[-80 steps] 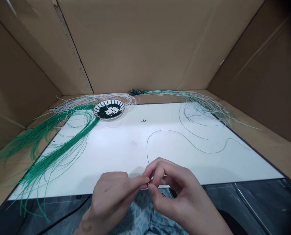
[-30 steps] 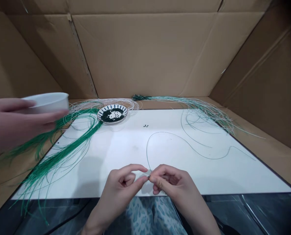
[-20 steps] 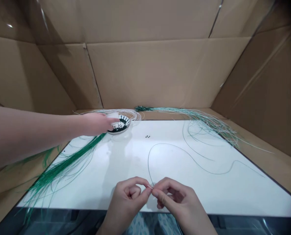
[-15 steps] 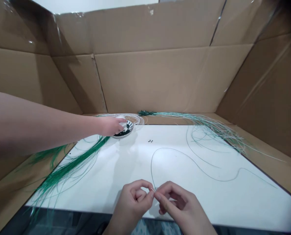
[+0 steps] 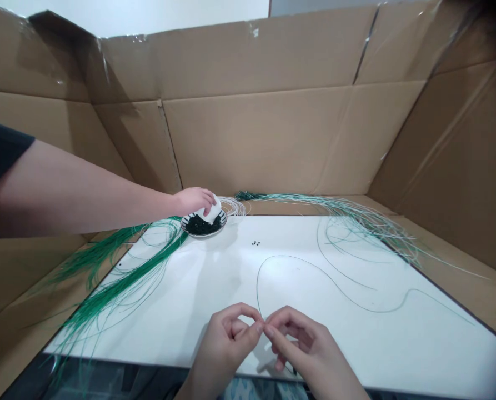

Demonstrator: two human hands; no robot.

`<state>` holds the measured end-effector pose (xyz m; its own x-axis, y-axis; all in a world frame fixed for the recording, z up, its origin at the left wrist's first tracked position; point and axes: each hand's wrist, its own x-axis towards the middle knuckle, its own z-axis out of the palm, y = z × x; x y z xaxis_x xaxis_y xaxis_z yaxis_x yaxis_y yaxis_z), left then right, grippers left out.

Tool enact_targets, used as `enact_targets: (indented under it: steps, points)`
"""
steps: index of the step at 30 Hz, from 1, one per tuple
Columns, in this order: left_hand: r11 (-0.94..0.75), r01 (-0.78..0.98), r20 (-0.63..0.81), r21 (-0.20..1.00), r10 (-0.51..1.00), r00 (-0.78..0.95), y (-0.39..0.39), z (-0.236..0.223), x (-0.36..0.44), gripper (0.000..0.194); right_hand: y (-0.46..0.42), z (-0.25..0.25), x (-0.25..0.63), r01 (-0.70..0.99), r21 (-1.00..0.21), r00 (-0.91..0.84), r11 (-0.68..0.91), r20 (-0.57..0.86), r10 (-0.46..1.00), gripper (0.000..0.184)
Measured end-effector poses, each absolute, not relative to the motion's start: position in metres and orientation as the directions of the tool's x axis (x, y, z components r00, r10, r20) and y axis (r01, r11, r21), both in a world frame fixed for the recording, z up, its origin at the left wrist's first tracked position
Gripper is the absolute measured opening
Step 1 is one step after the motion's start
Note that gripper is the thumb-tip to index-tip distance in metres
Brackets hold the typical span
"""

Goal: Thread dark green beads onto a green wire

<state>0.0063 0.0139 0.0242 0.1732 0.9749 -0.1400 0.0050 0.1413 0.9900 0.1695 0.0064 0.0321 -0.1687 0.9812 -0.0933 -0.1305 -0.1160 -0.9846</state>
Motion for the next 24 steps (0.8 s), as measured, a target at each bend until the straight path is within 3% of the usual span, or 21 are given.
enact_targets:
  steps: [7,15,20,24]
  points:
    - [0.157,-0.008,-0.155,0.988,0.981,0.114,0.016,0.02,0.004,0.041,0.013,0.033,0.166,-0.054,-0.99,-0.249,-0.129,-0.112,0.962,0.036]
    - [0.164,-0.108,-0.164,0.981,0.986,0.006,0.023,0.015,-0.007,0.049,0.02,0.034,0.154,-0.012,-0.996,-0.216,-0.089,-0.085,0.973,0.028]
    - [0.192,-0.271,-0.206,0.943,0.978,-0.024,0.022,0.019,-0.007,0.045,0.023,0.041,0.145,-0.014,-0.996,-0.212,-0.088,-0.083,0.974,0.026]
    - [0.246,-0.497,-0.281,0.832,0.96,0.004,0.02,0.032,-0.005,0.029,0.02,0.044,0.139,-0.033,-0.999,-0.112,-0.043,-0.039,0.993,0.031]
